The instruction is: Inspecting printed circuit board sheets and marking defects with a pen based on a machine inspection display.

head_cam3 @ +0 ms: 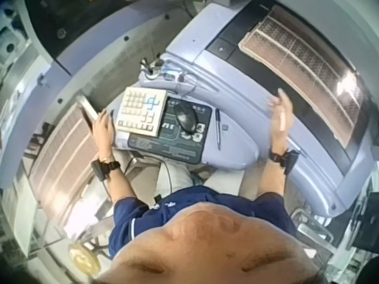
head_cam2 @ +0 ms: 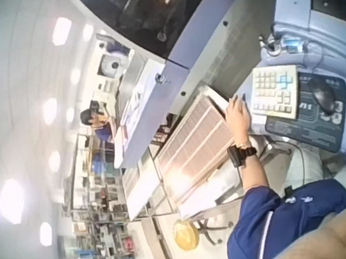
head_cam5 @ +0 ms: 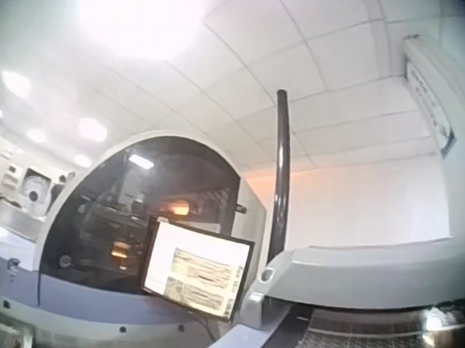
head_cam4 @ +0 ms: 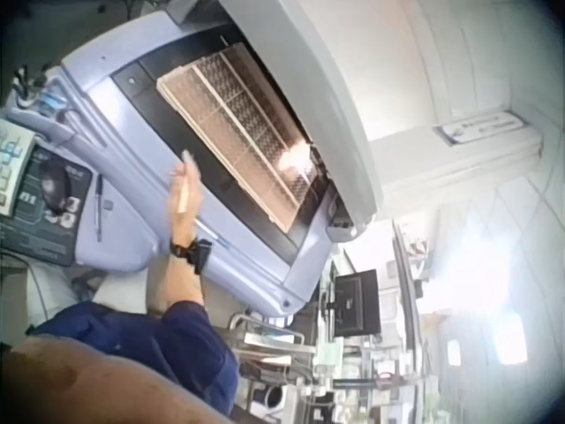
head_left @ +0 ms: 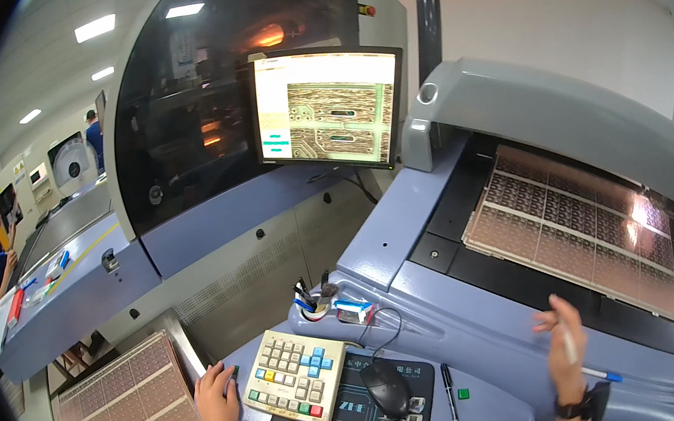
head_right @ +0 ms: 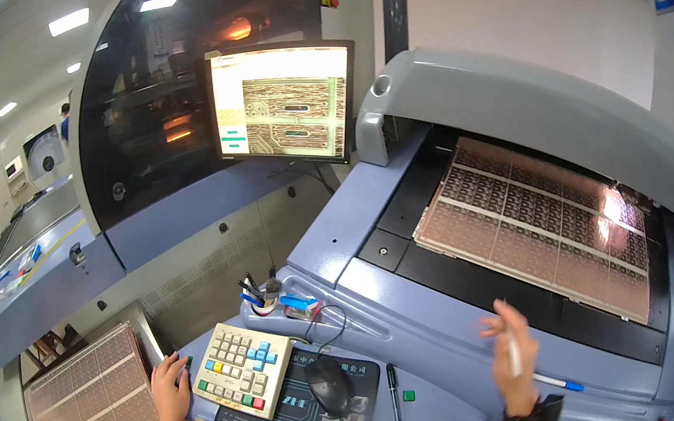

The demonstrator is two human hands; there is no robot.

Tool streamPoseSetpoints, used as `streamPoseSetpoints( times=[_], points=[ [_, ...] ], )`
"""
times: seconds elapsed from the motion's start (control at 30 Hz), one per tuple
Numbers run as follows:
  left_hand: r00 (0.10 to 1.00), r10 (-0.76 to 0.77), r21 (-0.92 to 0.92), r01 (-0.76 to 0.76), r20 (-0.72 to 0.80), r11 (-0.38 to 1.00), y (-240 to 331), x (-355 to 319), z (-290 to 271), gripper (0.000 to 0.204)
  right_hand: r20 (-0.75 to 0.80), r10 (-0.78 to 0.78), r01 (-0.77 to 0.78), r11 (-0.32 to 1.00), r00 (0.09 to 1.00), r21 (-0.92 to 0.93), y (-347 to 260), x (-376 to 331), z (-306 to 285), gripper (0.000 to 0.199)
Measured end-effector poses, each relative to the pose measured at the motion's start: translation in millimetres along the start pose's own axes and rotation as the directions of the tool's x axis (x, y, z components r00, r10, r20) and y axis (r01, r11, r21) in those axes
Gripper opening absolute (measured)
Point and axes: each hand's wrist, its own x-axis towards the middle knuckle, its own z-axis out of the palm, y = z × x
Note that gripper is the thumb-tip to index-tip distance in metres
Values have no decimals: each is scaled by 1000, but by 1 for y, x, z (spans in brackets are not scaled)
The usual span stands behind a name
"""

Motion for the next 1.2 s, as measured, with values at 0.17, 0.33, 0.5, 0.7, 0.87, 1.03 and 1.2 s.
streamPoseSetpoints(
  times=[0.17,0.33,0.5,0.7,0.87,1.03,1.2],
  points=[
    [998,58,-52,-57,23,997,3,7,9,29,-223,-83,22,965,971,-260,22,48,-101,35],
    [997,74,-46,-73,19,996,-17,2,11,29,-497,28,-102,987,867,-123,57,106,-182,19],
    [989,109,-47,-104,104,993,6,12,2,34,-653,153,-191,982,742,13,103,116,-296,18],
    [991,50,-174,-27,125,984,6,10,3,39,-608,312,-284,948,730,146,165,141,-333,19],
    [995,-80,-28,81,52,996,50,4,-7,40,-561,298,-256,954,772,154,223,167,-349,14],
    [977,-188,105,198,-100,975,36,-1,0,39,-602,240,-330,943,762,-42,235,191,-357,15],
    [961,-274,143,278,-48,950,52,2,1,44,-621,187,-432,861,762,-270,255,195,-366,25]
  ],
)
